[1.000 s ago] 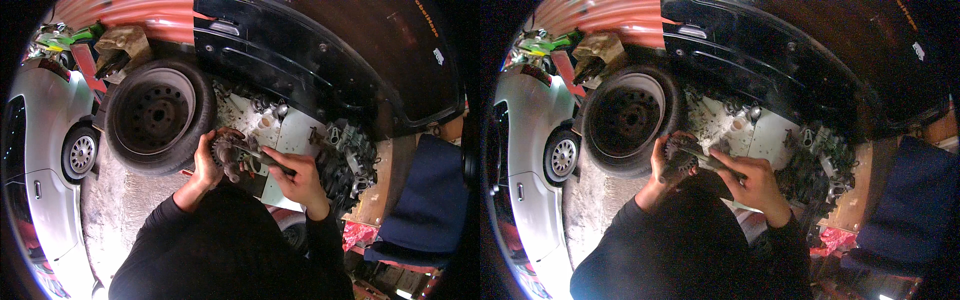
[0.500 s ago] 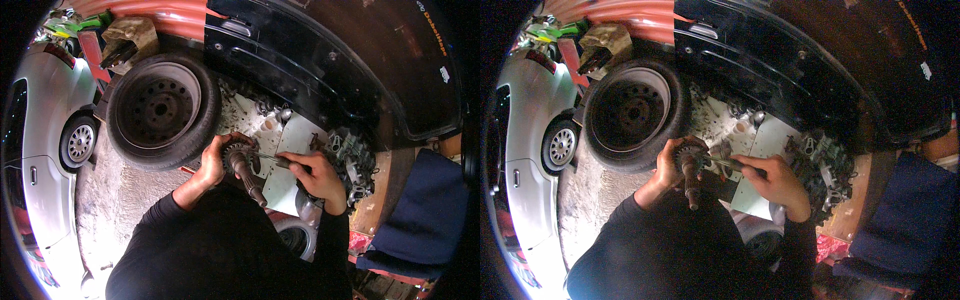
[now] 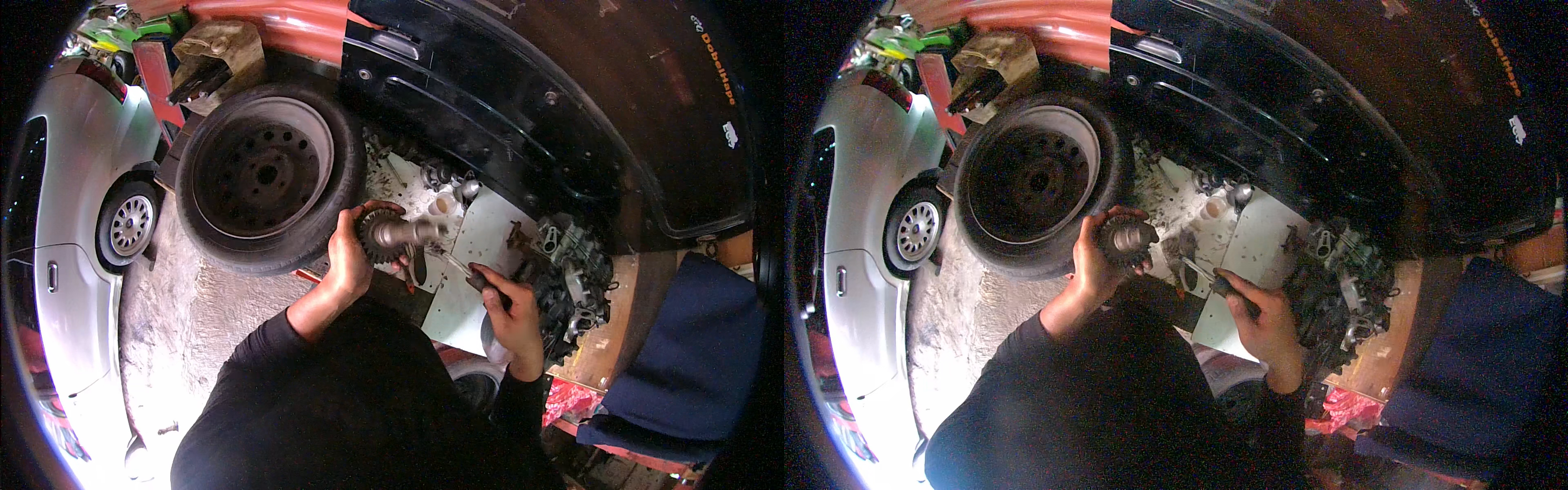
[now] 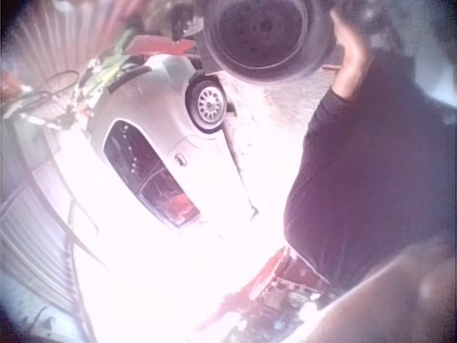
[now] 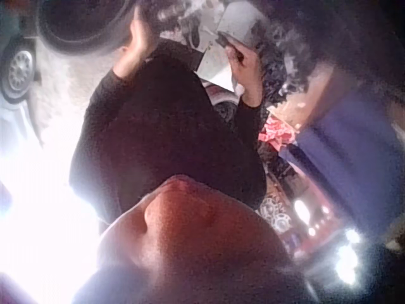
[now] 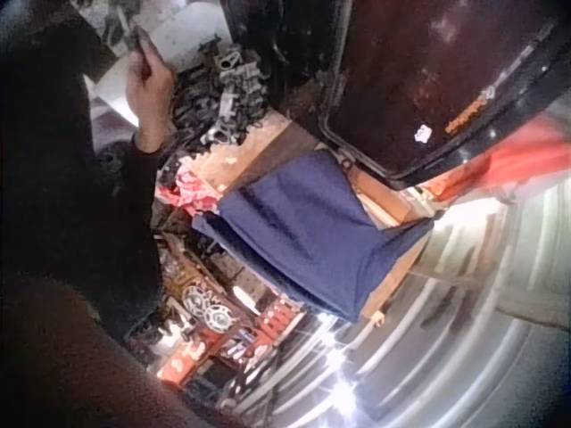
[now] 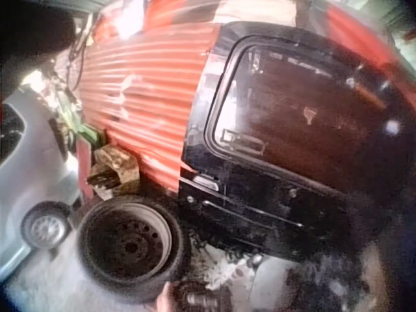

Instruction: The person holds a metal gear and uses a small brush to scrub its teeth and inner surfaces. They rotate the gear to access different areas and continue brushing throughout the clip.

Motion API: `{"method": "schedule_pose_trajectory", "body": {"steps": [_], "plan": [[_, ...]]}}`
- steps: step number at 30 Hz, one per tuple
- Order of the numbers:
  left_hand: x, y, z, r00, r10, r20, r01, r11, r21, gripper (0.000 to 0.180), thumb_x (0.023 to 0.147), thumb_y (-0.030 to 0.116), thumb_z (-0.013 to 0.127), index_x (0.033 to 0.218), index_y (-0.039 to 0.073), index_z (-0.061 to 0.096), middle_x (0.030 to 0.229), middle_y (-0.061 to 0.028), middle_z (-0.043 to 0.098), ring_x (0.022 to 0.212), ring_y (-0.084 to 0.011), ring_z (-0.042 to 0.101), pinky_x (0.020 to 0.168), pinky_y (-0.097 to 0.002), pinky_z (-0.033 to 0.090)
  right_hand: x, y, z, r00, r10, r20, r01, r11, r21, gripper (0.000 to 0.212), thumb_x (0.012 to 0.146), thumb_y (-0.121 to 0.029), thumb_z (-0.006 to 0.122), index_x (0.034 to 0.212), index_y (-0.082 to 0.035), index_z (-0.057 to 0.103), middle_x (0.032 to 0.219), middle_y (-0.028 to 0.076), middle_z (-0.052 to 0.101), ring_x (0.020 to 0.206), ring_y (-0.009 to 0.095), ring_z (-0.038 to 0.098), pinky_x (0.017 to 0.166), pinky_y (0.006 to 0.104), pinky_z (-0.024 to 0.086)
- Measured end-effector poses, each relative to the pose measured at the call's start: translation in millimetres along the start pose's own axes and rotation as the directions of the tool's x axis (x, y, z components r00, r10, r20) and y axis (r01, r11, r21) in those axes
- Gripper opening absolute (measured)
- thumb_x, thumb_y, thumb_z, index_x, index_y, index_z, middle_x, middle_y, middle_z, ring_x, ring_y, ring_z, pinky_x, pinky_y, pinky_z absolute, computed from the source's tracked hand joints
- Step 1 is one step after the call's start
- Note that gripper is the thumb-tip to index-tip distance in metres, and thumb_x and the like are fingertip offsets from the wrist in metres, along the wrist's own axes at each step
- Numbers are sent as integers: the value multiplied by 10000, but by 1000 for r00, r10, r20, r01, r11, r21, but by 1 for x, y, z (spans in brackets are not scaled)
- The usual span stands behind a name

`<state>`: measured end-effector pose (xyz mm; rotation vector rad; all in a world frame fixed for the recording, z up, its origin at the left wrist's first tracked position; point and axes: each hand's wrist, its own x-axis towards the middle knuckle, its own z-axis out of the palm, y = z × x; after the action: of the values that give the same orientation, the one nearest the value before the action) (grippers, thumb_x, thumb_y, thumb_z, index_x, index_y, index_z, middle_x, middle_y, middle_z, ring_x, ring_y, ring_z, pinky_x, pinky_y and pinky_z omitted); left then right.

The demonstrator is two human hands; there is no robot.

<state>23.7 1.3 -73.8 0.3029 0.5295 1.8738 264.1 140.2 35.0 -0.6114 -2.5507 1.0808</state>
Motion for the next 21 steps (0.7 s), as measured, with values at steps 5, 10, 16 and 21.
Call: {"method": "schedule_pose_trajectory", "body": {"steps": [5, 10, 16, 21], "plan": [[2, -12, 23, 938, 174, -300, -148, 983, 108, 591, 1031, 493, 271, 1286, 49, 568, 1109, -169, 689, 881, -317, 685, 706, -447, 588, 1, -33, 55, 996, -89, -24, 89, 996, -10, 436, 908, -130, 722, 1342, -131, 677, 1077, 178, 744, 868, 308, 755, 736, 374, 594], [4, -28, 24, 880, 374, -292, -335, 925, 177, 571, 1035, 469, 286, 1279, 46, 582, 1098, -145, 689, 918, -291, 683, 743, -430, 594, -4, -29, 78, 992, -89, -88, 78, 990, -117, 515, 893, -141, 744, 1393, -214, 643, 996, 173, 741, 820, 338, 742, 699, 406, 590], [-2, -22, 23, 866, 369, -337, -329, 929, 171, 580, 1037, 461, 245, 1222, 36, 593, 1058, -136, 695, 858, -268, 687, 686, -409, 596, -36, 0, 62, 973, 25, -231, -43, 996, -75, 447, 900, -128, 732, 1344, -162, 688, 878, 144, 737, 693, 259, 699, 678, 350, 570], [-7, -11, 34, 858, 424, -292, -375, 903, 210, 588, 1041, 450, 205, 1221, 26, 570, 1058, -160, 684, 872, -297, 696, 668, -394, 590, -21, -28, 72, 987, -135, -92, 132, 991, -30, 449, 896, -135, 735, 1341, -159, 687, 947, 153, 750, 777, 286, 743, 703, 392, 598]]}}
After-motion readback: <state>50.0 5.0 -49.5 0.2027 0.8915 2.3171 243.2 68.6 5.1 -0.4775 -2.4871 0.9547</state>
